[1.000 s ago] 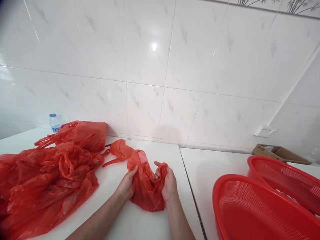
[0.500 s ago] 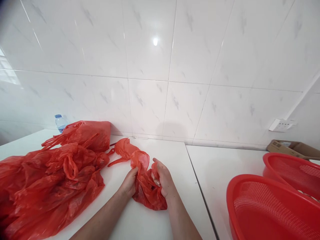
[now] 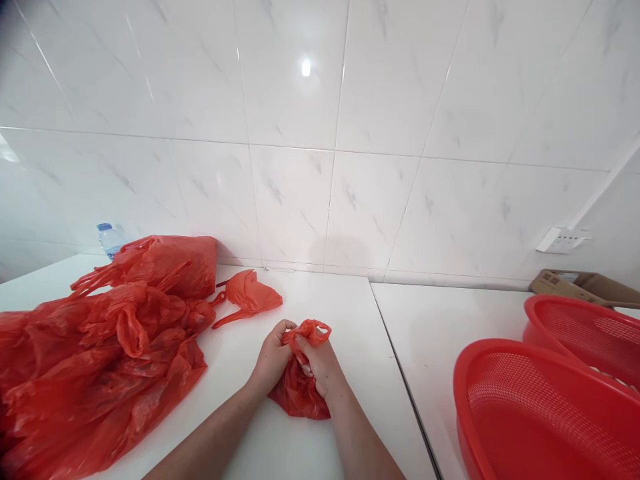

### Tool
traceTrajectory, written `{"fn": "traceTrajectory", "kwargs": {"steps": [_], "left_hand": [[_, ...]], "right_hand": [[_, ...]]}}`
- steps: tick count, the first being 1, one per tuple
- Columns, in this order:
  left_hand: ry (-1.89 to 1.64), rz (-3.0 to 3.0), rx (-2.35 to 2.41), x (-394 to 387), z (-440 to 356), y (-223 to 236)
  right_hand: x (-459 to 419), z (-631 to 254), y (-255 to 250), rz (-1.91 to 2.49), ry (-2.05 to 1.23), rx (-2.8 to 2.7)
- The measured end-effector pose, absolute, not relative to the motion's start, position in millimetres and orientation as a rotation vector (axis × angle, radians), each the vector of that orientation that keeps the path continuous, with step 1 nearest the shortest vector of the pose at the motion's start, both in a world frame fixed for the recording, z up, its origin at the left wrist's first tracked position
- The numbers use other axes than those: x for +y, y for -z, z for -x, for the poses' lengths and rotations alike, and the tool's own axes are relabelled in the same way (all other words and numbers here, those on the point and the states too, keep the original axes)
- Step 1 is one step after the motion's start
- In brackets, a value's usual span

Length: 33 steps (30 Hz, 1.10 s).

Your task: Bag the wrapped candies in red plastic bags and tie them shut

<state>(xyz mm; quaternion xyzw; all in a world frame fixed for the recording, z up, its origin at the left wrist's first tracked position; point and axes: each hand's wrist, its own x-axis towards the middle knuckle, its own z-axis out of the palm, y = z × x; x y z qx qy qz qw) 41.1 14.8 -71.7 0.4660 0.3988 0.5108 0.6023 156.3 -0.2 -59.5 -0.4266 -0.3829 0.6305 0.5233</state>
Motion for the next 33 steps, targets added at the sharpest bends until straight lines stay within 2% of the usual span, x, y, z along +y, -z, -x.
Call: {"fn": "traceTrajectory", "kwargs": {"steps": [4,11,14,21,33], "left_hand": [[-1.345,-1.464,1.121,5.3,-41.7,72.6],[-1.381,-1.885,1.001,-1.9,-44.1,62.2],[-1.368,-1.798,0.996,-1.9,-44.0,60.5],[-1.208,-1.176,0.816,-4.4,-45.7,59.4],[-1.147,-1.132,0.709,3.2,-46.1,62.6]], "right_hand": [[4.7,-163.5,64.0,1.052,-1.474,-0.831],[7.9,-169.7,69.2,1.031,-1.519,-0.794],[5.8,-174.7,69.5,0.964,-1.594,-0.809],[-2.8,-187.7,60.9,0.722,-1.794,-0.831],[-6.2,-188.1,57.5,0.67,-1.874,-0.737]]}}
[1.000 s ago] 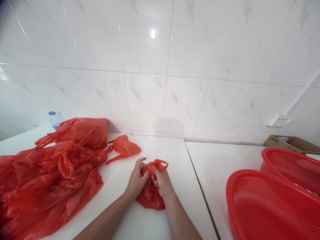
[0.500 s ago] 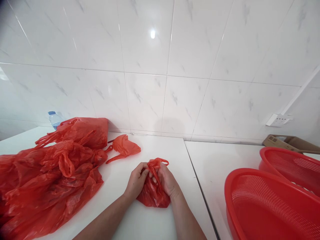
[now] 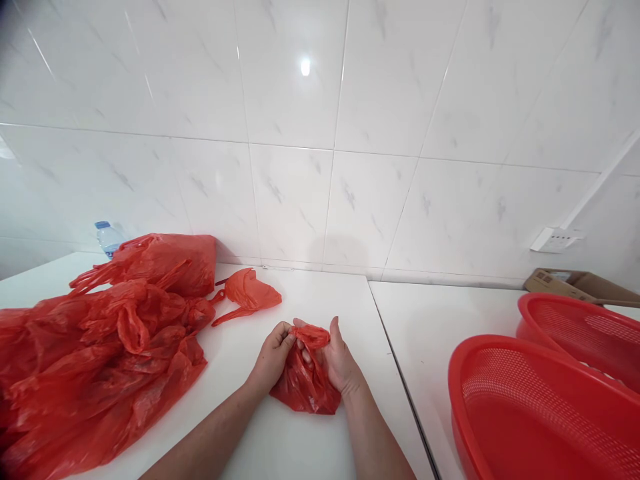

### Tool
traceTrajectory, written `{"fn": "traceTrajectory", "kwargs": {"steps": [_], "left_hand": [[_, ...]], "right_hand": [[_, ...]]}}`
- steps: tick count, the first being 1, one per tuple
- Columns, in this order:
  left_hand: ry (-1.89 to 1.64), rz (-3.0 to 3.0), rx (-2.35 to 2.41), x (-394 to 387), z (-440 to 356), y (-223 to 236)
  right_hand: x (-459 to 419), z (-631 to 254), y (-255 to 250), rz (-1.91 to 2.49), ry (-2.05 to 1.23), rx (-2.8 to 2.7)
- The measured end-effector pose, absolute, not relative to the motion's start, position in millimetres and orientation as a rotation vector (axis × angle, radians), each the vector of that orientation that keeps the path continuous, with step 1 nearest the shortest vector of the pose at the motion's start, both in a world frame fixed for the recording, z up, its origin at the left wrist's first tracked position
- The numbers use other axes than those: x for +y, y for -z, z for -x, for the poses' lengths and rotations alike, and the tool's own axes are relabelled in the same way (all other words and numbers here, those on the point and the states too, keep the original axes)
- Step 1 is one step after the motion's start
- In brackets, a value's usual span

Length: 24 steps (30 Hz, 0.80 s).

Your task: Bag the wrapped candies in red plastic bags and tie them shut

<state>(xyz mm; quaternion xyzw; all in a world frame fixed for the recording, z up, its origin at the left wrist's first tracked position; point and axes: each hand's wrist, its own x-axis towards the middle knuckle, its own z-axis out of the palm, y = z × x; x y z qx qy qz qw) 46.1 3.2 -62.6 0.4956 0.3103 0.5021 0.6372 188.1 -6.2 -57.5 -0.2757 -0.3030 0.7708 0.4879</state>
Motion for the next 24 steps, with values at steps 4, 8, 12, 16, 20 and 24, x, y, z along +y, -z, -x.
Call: {"fn": "traceTrajectory", "kwargs": {"steps": [4,8,12,16,20,24], "left_hand": [[-1.158,-1.128,0.759,7.6,-45.0,68.5],[-1.219,-1.161,0.855,12.8,-42.6,76.6],[-1.264,-1.21,0.911,15.2,-41.6,80.5],[-1.296,-1.258,0.937,11.9,-43.0,79.4],[-1.317,-1.338,0.974,5.0,-45.1,75.0],[-1.309,-1.454,1.004,-1.8,-48.1,69.5]], "right_hand": [[-4.5,-187.7,58.6,0.671,-1.882,-0.765],[-6.2,-188.9,57.3,0.665,-1.837,-0.932],[-9.2,-189.8,53.7,0.687,-1.763,-1.09],[-4.8,-187.4,56.0,0.868,-1.532,-1.182],[4.3,-181.7,65.9,1.173,-1.128,-1.256],[5.6,-176.6,74.1,1.325,-0.944,-1.224]]}}
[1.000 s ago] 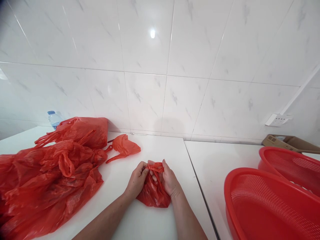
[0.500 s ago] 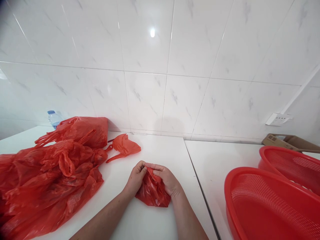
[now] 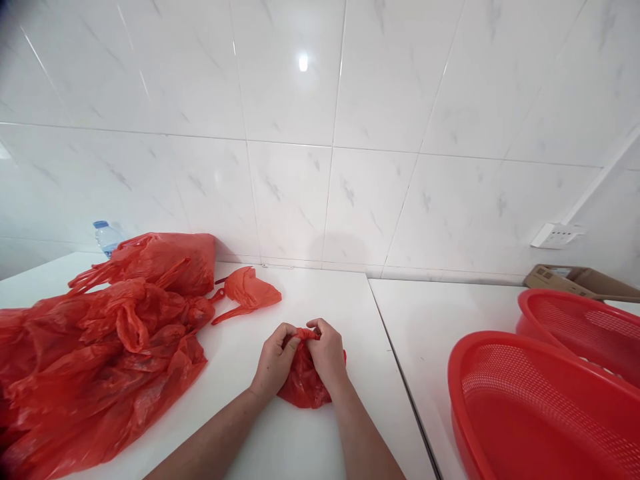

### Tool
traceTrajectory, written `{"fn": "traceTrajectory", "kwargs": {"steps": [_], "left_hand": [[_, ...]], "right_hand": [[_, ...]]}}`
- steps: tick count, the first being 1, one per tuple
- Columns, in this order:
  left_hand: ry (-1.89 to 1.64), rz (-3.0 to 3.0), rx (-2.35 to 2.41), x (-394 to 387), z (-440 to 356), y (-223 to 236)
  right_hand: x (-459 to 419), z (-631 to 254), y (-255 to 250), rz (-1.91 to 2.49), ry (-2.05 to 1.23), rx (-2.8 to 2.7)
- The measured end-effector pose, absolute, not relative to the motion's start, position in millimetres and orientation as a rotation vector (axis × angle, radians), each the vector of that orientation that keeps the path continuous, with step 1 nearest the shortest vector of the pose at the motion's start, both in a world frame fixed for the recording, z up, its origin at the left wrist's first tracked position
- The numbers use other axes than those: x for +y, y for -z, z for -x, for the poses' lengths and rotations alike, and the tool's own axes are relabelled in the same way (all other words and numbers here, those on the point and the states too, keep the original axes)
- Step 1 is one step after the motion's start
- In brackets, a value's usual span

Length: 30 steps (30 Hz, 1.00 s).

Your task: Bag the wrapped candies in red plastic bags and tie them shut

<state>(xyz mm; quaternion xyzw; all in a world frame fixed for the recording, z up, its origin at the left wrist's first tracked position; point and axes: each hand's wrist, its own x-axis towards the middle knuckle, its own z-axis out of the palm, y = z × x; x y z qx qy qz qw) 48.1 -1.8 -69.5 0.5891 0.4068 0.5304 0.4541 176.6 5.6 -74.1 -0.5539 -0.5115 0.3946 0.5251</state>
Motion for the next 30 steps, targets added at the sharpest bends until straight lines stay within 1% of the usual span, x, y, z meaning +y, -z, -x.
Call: {"fn": "traceTrajectory", "kwargs": {"steps": [4,8,15,21,26,28,30], "left_hand": [[-1.291,-1.557,1.002,-5.5,-50.3,66.2],[-1.278,-1.661,1.028,-4.5,-49.9,67.5],[-1.274,-1.683,1.047,-0.6,-48.5,71.3],[-1.297,-1.659,1.053,-0.2,-48.1,71.7],[-1.313,-1.604,1.076,2.7,-45.3,73.9],[-1.319,-1.598,1.082,3.3,-44.8,74.4],[-1.324,-1.606,1.083,3.1,-45.0,74.0]], "right_hand": [[0.0,-173.3,73.6,1.388,-0.852,-1.243],[-1.8,-172.3,68.5,1.378,-0.839,-1.283],[6.4,-180.9,70.9,1.284,-1.014,-1.332],[4.3,-185.1,69.4,1.215,-1.084,-1.349],[-2.1,-190.1,61.7,1.019,-1.34,-1.353],[-0.7,-190.2,64.1,1.037,-1.339,-1.308],[2.8,-188.5,69.2,1.119,-1.25,-1.252]]}}
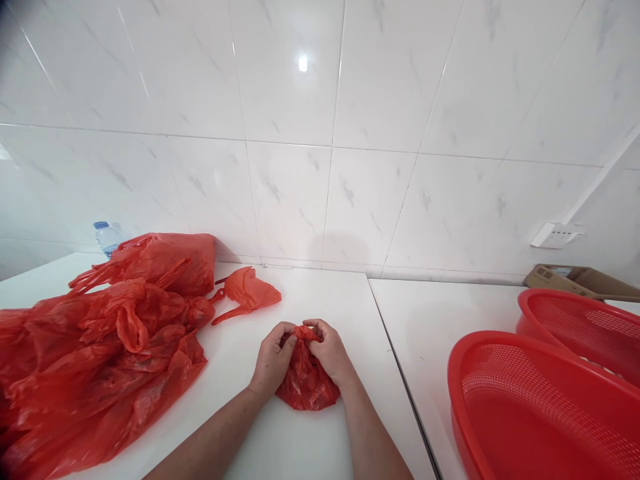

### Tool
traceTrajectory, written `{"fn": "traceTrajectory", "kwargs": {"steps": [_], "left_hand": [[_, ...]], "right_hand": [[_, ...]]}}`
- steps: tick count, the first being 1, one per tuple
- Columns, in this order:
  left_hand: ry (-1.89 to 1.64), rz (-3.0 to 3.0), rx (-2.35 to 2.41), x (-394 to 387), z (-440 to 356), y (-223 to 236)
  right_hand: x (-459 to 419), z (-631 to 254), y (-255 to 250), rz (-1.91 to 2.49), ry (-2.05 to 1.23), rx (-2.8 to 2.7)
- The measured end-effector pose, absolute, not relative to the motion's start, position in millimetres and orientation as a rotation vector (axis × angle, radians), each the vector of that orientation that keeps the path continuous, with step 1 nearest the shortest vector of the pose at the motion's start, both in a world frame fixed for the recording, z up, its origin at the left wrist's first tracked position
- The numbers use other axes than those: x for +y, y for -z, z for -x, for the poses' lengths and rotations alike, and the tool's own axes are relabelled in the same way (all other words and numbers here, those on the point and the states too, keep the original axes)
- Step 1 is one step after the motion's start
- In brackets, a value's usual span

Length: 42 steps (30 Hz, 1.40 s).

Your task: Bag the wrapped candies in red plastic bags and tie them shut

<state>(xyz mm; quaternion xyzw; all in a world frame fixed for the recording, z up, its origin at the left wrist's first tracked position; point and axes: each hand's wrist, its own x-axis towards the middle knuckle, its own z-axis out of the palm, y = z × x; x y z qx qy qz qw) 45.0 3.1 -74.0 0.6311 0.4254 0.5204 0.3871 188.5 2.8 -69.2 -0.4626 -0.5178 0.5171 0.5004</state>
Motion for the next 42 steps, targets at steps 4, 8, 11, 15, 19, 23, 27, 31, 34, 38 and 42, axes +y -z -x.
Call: {"fn": "traceTrajectory", "kwargs": {"steps": [4,8,11,15,19,23,27,31,34,38,42], "left_hand": [[-1.329,-1.655,1.06,1.3,-46.0,71.6],[-1.326,-1.693,1.054,0.2,-46.1,70.7],[-1.325,-1.712,1.061,0.6,-45.8,71.8],[-1.353,-1.773,1.05,1.4,-45.5,71.6],[-1.43,-1.885,1.06,-1.1,-43.8,67.4],[-1.517,-1.785,1.07,-4.7,-43.0,64.8],[-1.494,-1.365,1.039,-0.8,-43.0,68.8],[-1.47,-1.192,1.068,10.5,-38.9,74.7],[-1.451,-1.114,1.078,16.2,-35.9,77.0],[-1.446,-1.069,1.078,18.6,-34.4,78.7],[-1.457,-1.075,1.112,21.8,-30.1,79.3]], "right_hand": [[9.3,-183.8,77.9,1.18,-1.15,-1.179],[9.3,-184.8,76.8,1.128,-1.22,-1.165],[7.0,-189.9,73.2,1.058,-1.331,-1.119],[8.2,-196.0,71.7,1.034,-1.295,-1.02],[15.9,-205.9,74.1,1.185,-1.08,-0.954],[21.0,-230.3,78.3,1.418,-0.749,-0.885],[22.1,-253.1,83.1,1.621,-0.52,-0.795],[22.9,-262.5,85.9,1.73,-0.426,-0.748],[23.6,-265.2,87.2,1.771,-0.395,-0.725],[23.9,-266.4,88.3,1.781,-0.381,-0.716],[22.6,-267.8,88.3,1.753,-0.43,-0.746]]}}
